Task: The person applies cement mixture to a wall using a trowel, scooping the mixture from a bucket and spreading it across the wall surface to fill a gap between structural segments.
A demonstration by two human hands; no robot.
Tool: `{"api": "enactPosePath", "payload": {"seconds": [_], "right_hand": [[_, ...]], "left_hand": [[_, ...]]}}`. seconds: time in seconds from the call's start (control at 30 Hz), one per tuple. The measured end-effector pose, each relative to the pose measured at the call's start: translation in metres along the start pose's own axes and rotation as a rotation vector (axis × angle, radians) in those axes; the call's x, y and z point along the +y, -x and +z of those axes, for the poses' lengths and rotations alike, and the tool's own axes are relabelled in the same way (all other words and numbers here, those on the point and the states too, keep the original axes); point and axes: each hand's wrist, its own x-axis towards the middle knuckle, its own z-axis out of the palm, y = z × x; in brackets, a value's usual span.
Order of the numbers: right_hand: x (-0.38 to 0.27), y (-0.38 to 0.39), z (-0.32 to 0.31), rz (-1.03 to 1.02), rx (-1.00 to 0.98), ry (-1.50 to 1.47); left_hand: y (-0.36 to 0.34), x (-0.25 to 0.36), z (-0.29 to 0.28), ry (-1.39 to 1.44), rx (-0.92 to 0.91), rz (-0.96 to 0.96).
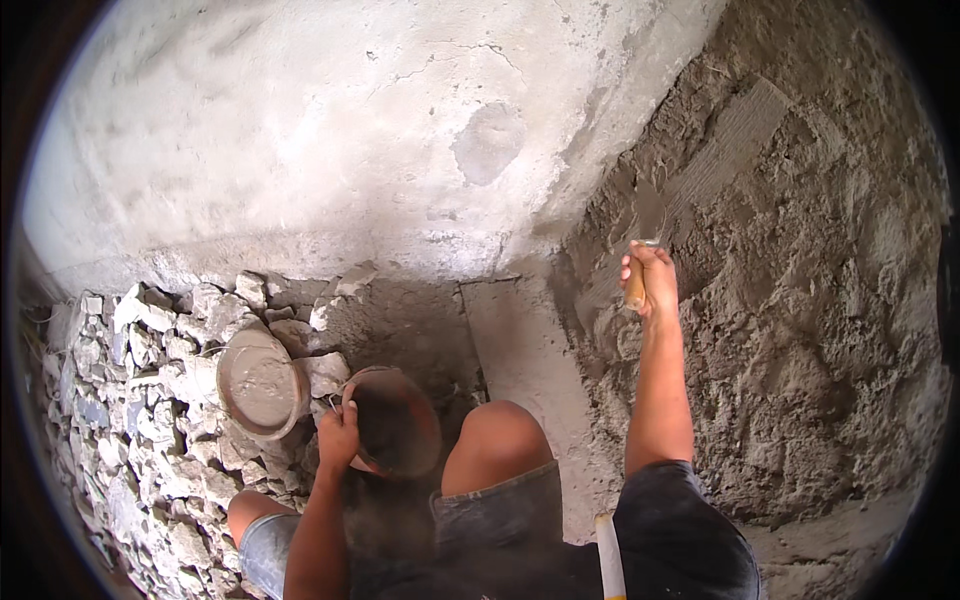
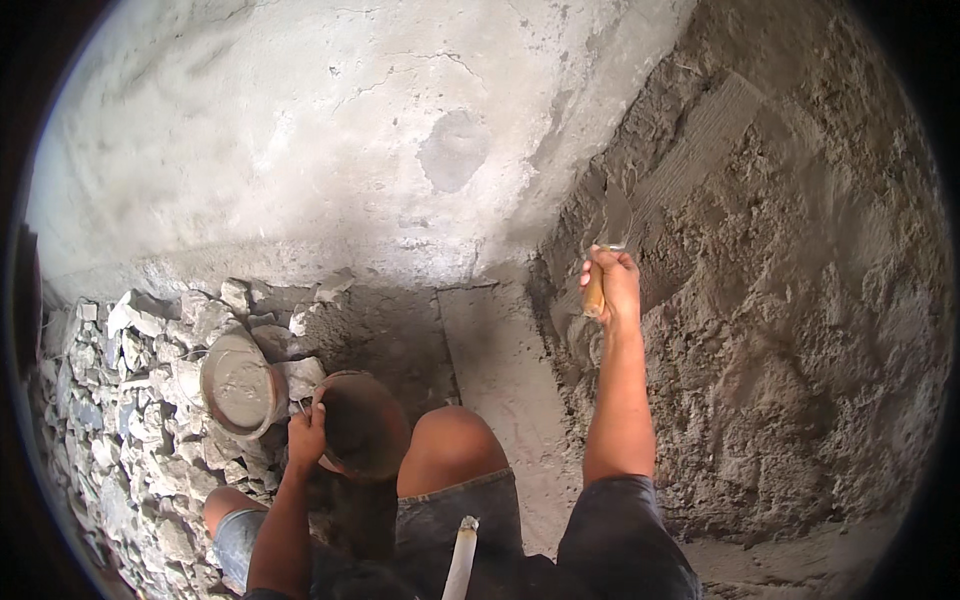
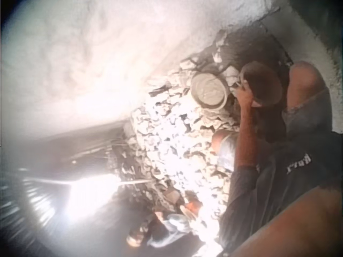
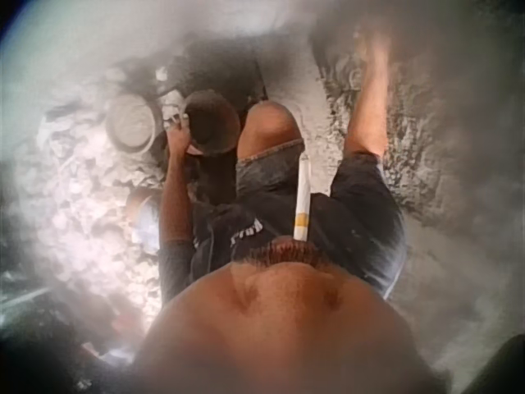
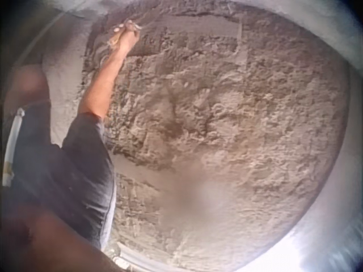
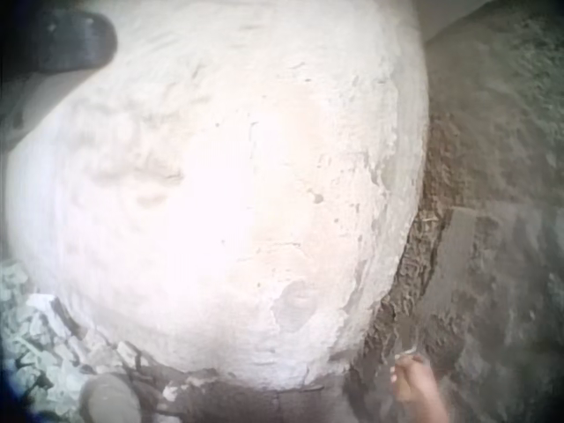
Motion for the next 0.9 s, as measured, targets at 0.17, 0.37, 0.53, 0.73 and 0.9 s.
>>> {"api": "enactPosePath", "payload": {"seconds": [0.17, 0.37, 0.53, 0.73, 0.9], "right_hand": [[0.016, -0.014, 0.011, 0.022, 0.050, -0.238], [0.024, -0.018, 0.010, 0.096, -0.273, 0.100], [0.047, -0.047, -0.007, 0.064, -0.150, 0.543], [0.010, -0.099, 0.000, 0.062, -0.083, 0.506], [-0.026, -0.095, 0.000, 0.076, -0.034, 0.350]], "left_hand": [[0.003, 0.001, -0.002, -0.004, 0.047, 0.019], [0.001, -0.006, -0.008, -0.025, 0.027, -0.010], [-0.002, -0.003, -0.002, -0.031, 0.025, 0.006], [0.000, 0.004, -0.003, -0.026, 0.017, 0.015], [0.001, 0.001, -0.004, -0.011, 0.024, 0.033]]}}
